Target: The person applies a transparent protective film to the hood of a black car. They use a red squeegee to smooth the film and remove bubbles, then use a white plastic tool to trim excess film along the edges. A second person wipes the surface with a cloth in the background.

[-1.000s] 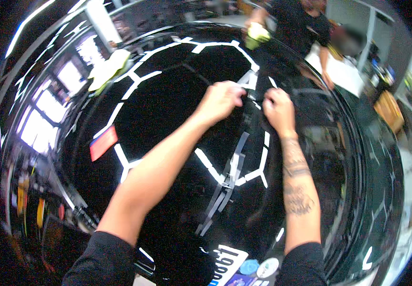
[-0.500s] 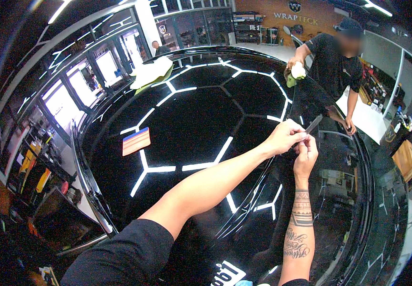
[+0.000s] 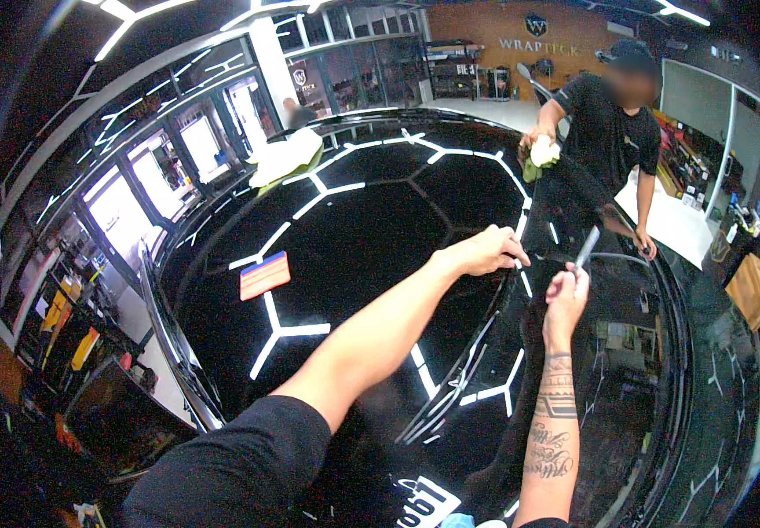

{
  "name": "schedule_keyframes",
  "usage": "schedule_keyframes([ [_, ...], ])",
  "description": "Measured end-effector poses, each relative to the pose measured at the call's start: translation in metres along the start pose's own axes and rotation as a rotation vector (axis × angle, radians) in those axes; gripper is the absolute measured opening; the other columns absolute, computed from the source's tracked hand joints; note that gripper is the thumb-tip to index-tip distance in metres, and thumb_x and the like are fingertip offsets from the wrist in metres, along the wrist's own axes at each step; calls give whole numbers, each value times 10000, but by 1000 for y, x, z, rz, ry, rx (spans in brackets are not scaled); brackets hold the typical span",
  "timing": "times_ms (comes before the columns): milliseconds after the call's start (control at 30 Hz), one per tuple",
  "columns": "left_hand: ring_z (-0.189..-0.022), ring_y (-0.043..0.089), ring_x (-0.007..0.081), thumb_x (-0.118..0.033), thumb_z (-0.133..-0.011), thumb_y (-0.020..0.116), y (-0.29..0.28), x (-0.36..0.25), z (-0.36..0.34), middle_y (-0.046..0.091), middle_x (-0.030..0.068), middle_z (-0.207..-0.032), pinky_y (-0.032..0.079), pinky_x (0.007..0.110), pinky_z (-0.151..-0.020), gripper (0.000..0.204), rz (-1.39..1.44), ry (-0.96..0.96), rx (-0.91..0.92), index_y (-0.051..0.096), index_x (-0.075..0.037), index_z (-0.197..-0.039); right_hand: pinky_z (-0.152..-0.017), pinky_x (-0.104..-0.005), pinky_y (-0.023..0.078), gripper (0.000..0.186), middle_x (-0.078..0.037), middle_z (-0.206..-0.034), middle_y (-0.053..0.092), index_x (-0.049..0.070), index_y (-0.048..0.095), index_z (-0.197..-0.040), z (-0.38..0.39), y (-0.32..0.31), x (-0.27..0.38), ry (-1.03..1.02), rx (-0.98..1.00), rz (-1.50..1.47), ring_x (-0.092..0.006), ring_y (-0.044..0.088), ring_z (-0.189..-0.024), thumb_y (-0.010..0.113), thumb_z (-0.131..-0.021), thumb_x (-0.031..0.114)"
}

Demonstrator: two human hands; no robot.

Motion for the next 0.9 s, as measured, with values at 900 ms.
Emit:
schedule_keyframes([
  [900,-864,676,222,-316,-789,706,6,23,-51,714,34,-880,508,376,-749,242,-123,-14,468,712,-144,-959,-455,-170,334,217,5,-744,500,40,471,-1156,24,-5,9,67,7,-8,-47,431,-560,445,-1009,198],
])
Point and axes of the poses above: each hand's wrist, its own z-axis away from the middle knuckle, its own y-axis out of the palm, x = y × z, the point moved 5 cm from there along -z, towards the middle knuckle
